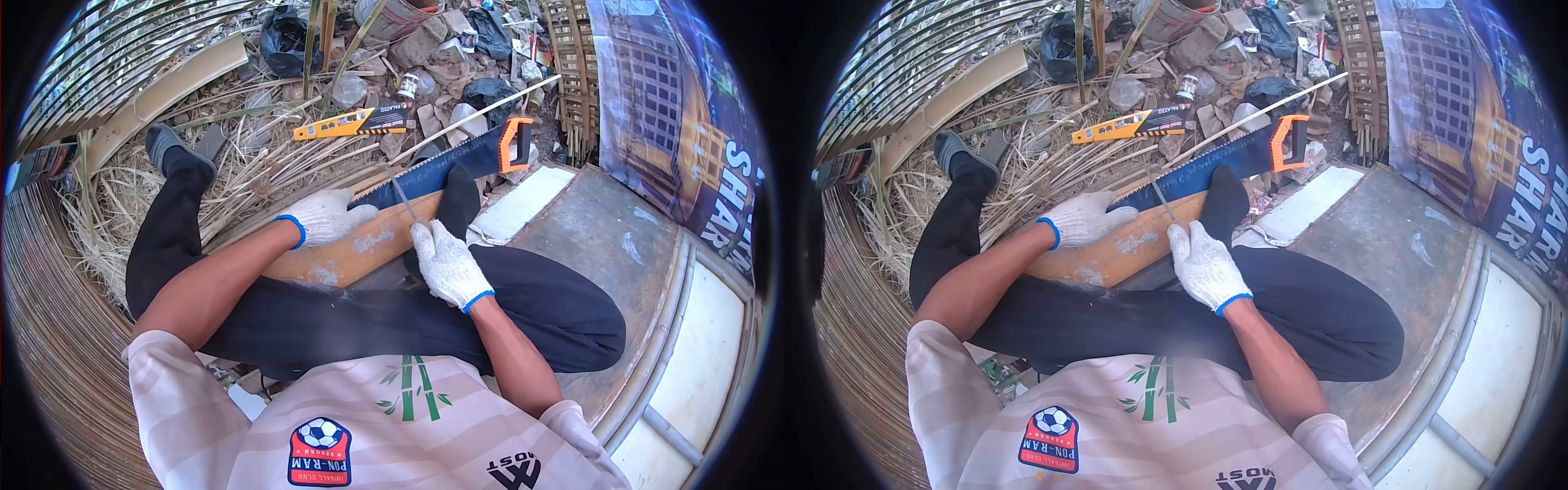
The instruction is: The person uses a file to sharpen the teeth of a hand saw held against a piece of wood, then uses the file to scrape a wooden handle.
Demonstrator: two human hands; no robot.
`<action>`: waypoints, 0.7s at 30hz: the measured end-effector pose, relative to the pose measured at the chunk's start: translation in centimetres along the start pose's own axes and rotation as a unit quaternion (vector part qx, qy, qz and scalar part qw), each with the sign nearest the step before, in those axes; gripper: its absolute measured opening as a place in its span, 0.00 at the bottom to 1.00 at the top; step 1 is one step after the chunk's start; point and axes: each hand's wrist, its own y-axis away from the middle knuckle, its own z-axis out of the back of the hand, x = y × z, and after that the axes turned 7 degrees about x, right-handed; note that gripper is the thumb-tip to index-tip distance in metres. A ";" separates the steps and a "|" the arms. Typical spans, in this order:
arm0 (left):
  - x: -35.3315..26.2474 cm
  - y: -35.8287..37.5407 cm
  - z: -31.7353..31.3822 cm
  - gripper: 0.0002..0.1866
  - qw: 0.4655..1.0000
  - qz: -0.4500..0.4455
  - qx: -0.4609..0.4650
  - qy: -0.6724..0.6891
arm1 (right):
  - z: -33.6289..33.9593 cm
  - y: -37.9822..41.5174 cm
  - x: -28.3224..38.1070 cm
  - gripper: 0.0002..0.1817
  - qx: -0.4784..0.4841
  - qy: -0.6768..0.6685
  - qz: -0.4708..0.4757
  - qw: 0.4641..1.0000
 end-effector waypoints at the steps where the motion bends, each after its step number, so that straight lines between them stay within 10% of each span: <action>1: 0.0 0.0 0.0 0.43 1.000 -0.001 -0.001 -0.001 | 0.0 -0.1 0.0 0.27 0.007 -0.004 -0.006 1.000; 13: -0.1 0.0 -0.4 0.37 1.000 0.013 -0.017 0.003 | 0.6 -0.5 0.7 0.29 0.033 0.010 -0.025 0.999; 21: -0.2 0.3 0.3 0.38 1.000 0.007 0.006 0.013 | 2.8 -1.1 0.3 0.29 0.206 -0.276 -0.119 0.931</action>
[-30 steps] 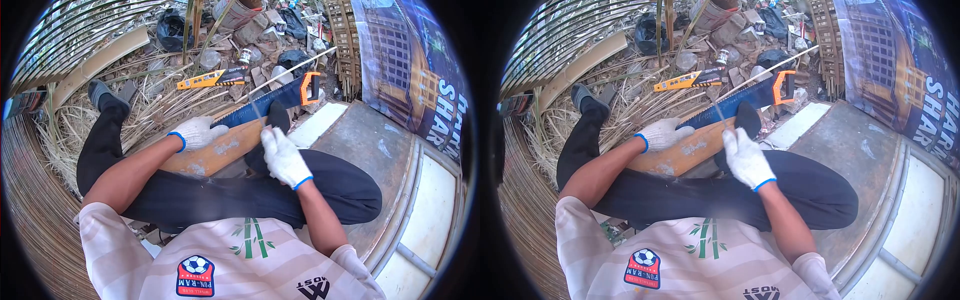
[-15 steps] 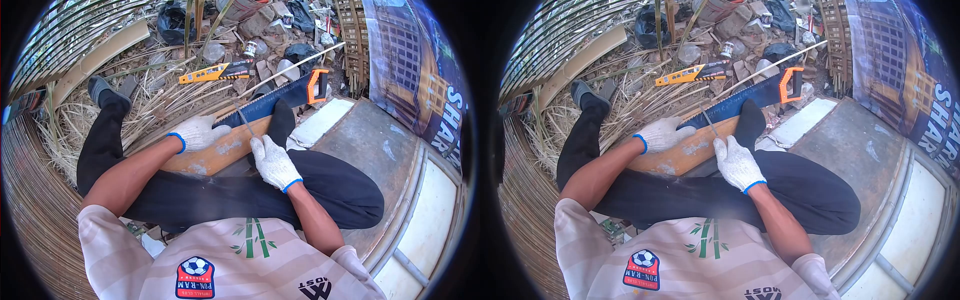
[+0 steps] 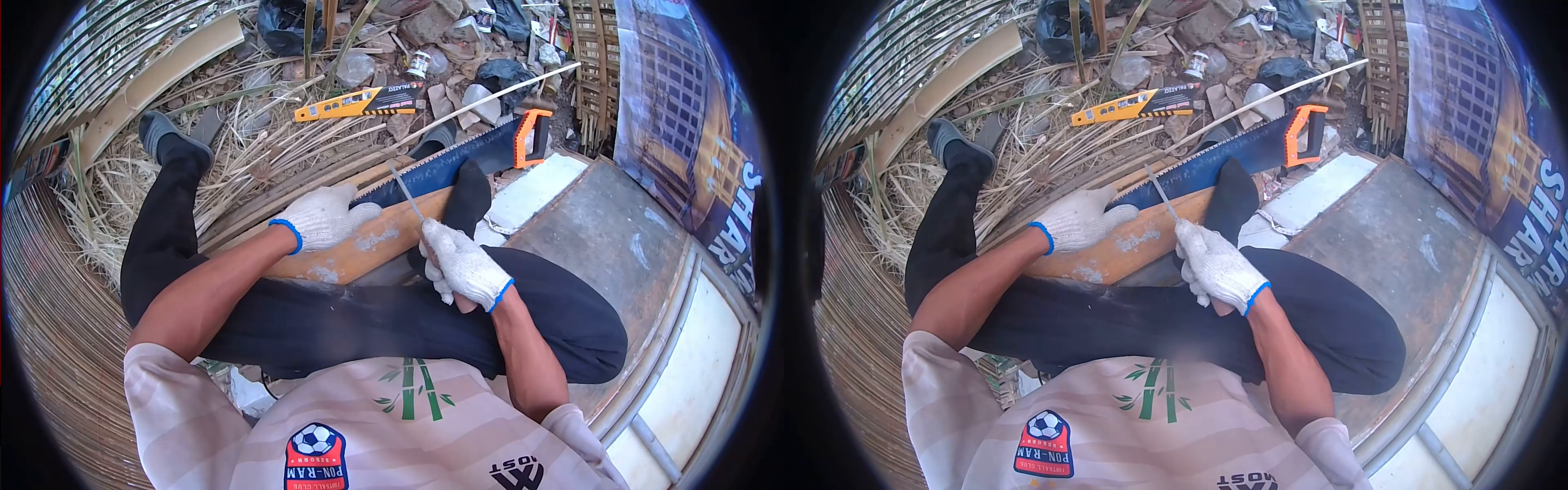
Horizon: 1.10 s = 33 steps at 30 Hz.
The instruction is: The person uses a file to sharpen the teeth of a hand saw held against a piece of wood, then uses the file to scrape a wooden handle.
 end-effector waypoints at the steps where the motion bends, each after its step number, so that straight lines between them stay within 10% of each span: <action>1: -0.1 -0.1 0.1 0.39 1.000 -0.001 0.003 0.000 | 0.1 0.1 0.1 0.29 0.004 -0.010 -0.004 1.000; 12: -0.1 -0.4 -0.6 0.36 1.000 0.014 -0.022 -0.014 | -1.5 -3.5 -0.8 0.29 -0.205 0.349 0.186 0.895; 16: -0.2 0.2 -0.6 0.35 0.999 -0.007 -0.046 -0.012 | -1.2 -5.4 2.5 0.28 -0.185 0.360 0.196 0.893; 19: 0.4 -0.2 -0.5 0.36 0.999 -0.015 -0.043 0.001 | -1.4 -3.4 4.7 0.31 -0.067 0.112 0.012 0.991; 33: 0.8 -0.7 -1.0 0.38 0.999 -0.020 -0.027 0.005 | -1.8 -1.9 -2.1 0.27 -0.205 0.321 0.131 0.915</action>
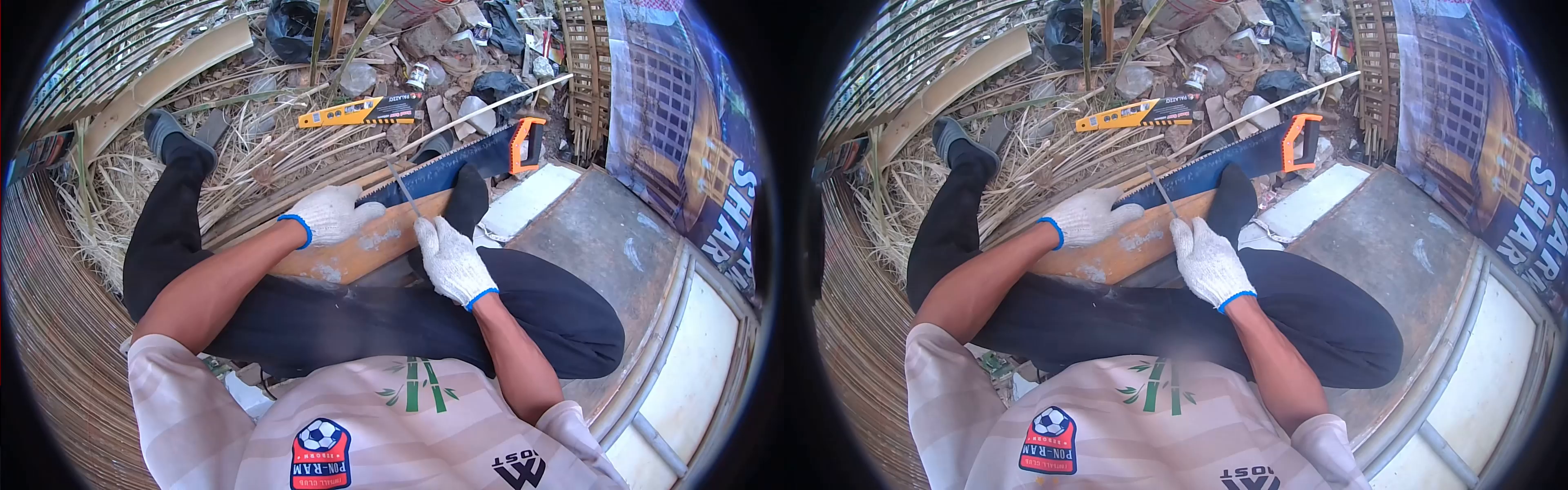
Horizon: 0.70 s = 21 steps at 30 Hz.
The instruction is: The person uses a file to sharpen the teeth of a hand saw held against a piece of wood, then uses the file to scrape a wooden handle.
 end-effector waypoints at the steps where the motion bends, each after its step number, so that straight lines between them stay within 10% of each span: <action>1: 0.0 0.0 0.1 0.38 1.000 -0.002 0.005 0.001 | -0.1 -0.1 0.0 0.27 0.003 0.007 -0.006 1.000; 21: -0.9 0.5 0.4 0.38 0.999 0.009 -0.016 -0.042 | -1.1 -4.4 0.9 0.31 -0.043 0.045 0.034 0.997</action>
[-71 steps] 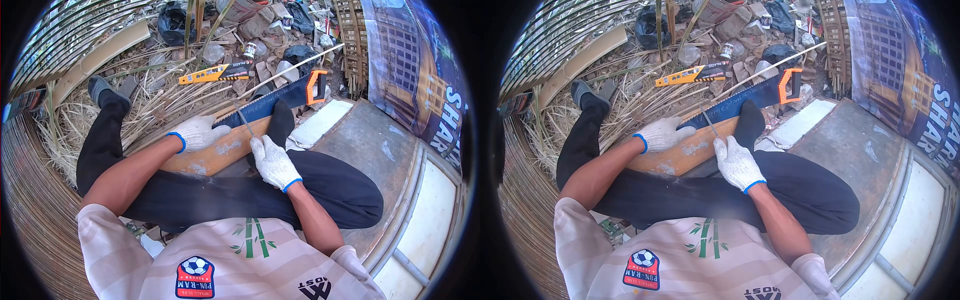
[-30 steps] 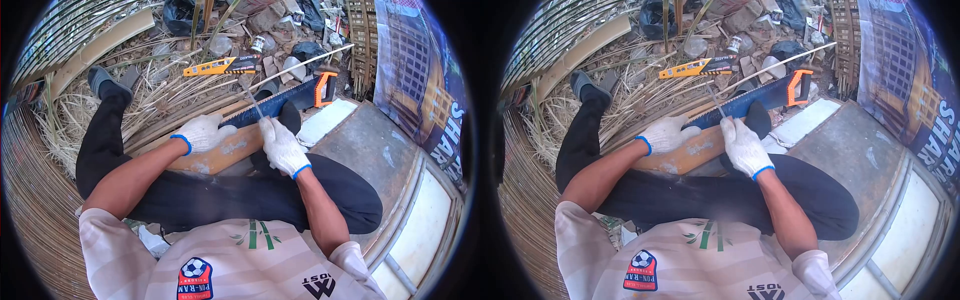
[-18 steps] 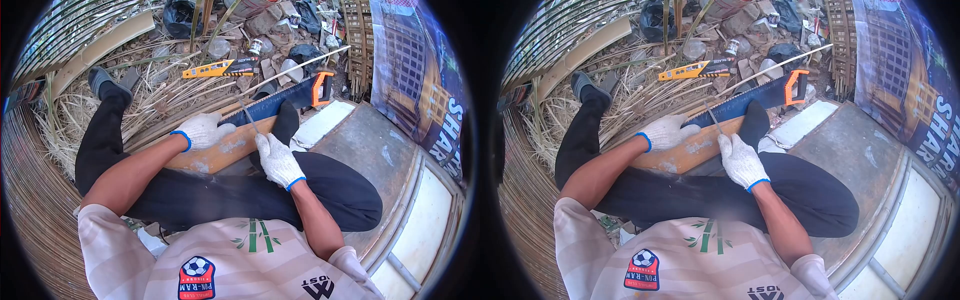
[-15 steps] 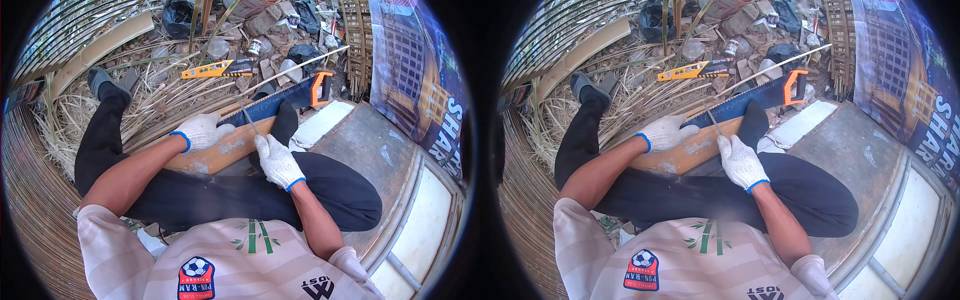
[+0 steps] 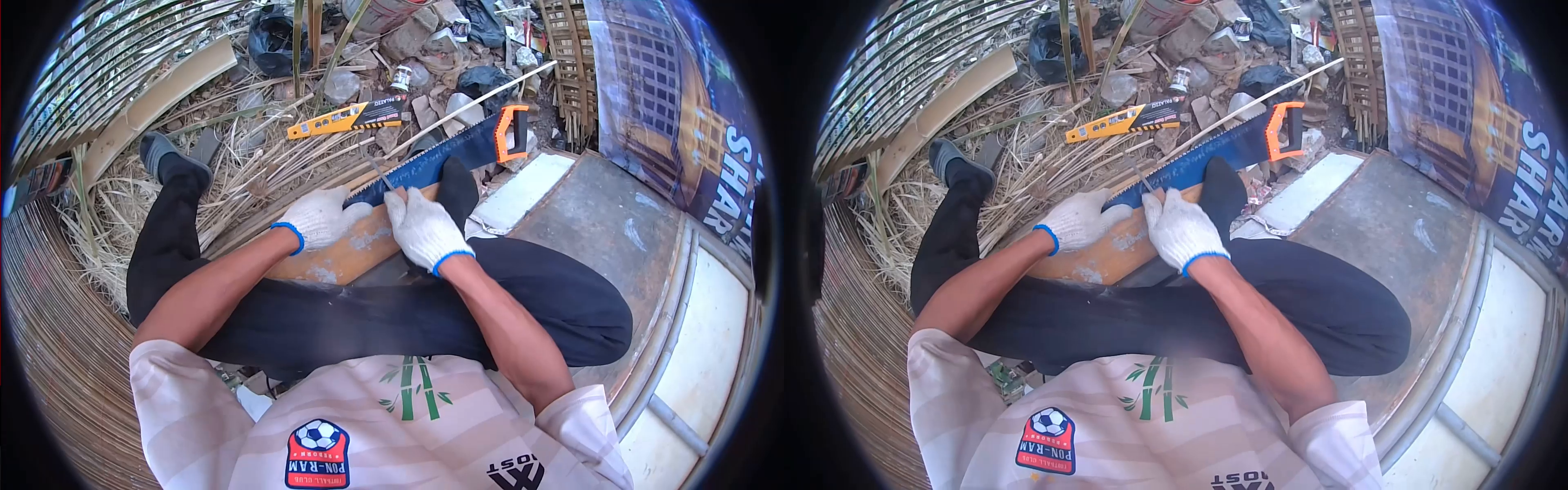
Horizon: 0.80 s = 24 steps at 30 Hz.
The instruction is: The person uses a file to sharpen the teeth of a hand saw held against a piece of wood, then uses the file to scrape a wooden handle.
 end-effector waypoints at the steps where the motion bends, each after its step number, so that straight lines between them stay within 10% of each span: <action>1: -0.2 0.3 0.1 0.38 1.000 0.003 0.008 -0.001 | -0.5 -0.8 -0.5 0.31 0.000 0.021 0.013 1.000; 6: 0.6 0.1 -0.4 0.40 0.999 -0.030 -0.037 -0.001 | 4.0 2.1 3.5 0.37 0.121 -0.185 -0.115 0.969; 24: 0.2 0.1 -0.1 0.39 1.000 0.001 0.014 0.011 | 1.9 4.7 0.2 0.30 0.048 -0.048 -0.072 0.995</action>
